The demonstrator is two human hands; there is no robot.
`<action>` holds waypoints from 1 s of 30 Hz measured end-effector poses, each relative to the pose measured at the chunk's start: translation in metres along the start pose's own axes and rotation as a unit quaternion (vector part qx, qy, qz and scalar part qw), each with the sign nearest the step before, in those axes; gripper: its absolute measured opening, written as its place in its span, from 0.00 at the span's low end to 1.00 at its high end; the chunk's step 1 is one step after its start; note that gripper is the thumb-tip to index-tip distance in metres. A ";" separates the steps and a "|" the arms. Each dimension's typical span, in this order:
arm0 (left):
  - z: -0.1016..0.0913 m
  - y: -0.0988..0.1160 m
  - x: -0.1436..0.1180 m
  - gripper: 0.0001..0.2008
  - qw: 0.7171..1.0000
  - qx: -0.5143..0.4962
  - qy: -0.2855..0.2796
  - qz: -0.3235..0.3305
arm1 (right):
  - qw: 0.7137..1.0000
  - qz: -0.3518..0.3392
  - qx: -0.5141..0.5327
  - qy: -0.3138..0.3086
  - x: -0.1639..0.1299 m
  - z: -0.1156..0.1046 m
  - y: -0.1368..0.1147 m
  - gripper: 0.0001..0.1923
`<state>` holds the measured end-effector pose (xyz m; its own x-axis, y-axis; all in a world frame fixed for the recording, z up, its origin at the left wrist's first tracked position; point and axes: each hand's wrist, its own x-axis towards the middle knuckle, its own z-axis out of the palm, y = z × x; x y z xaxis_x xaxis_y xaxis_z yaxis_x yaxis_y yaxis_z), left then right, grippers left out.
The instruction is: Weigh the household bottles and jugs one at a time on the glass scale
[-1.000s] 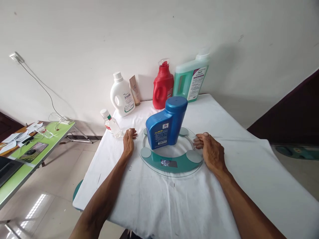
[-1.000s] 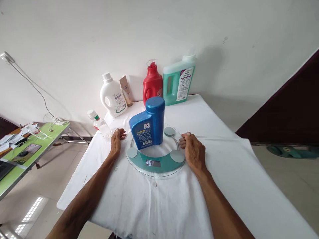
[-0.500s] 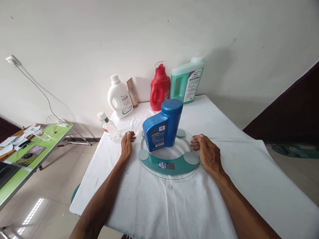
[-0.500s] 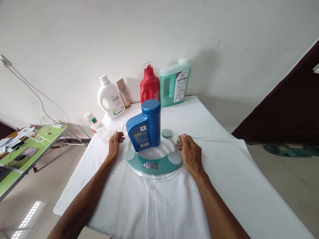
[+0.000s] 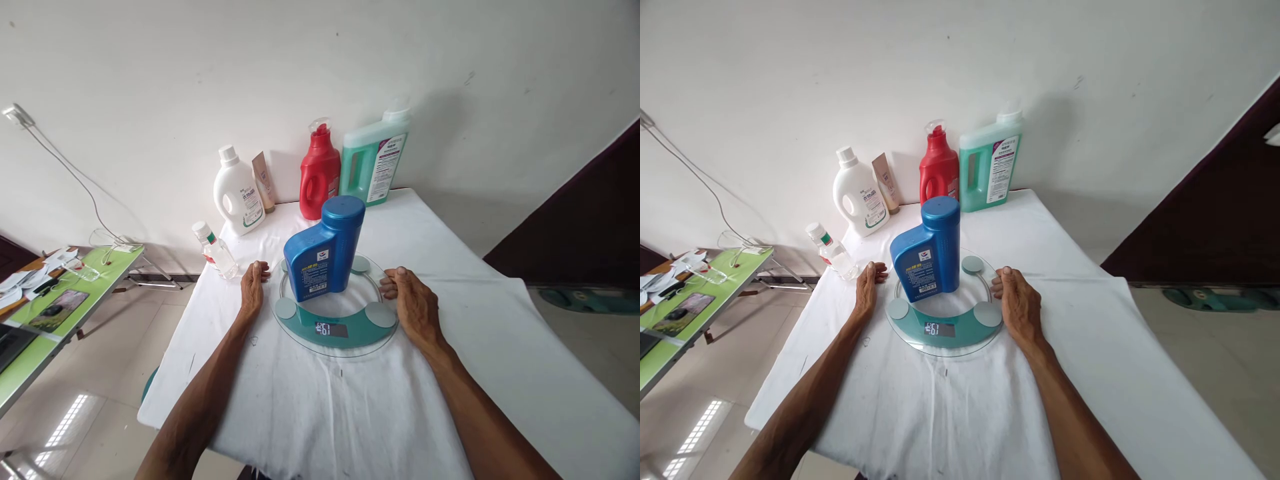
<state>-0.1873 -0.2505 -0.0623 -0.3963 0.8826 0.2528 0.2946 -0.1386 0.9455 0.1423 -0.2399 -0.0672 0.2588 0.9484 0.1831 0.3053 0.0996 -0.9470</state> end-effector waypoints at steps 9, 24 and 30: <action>0.001 0.001 0.000 0.43 1.000 0.001 -0.002 -0.011 | 1.000 0.010 -0.008 -0.015 -0.003 -0.002 -0.006 0.37; 0.000 0.004 -0.002 0.42 1.000 0.012 -0.013 -0.008 | 1.000 0.004 -0.004 0.002 -0.003 0.001 0.001 0.39; 0.000 0.004 -0.002 0.41 1.000 0.002 -0.011 -0.011 | 1.000 0.004 -0.005 -0.001 -0.004 0.000 0.000 0.40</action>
<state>-0.1850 -0.2527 -0.0591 -0.3832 0.8953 0.2270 0.2892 -0.1171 0.9501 0.1409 -0.2433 -0.0676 0.2588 0.9500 0.1748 0.3118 0.0891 -0.9460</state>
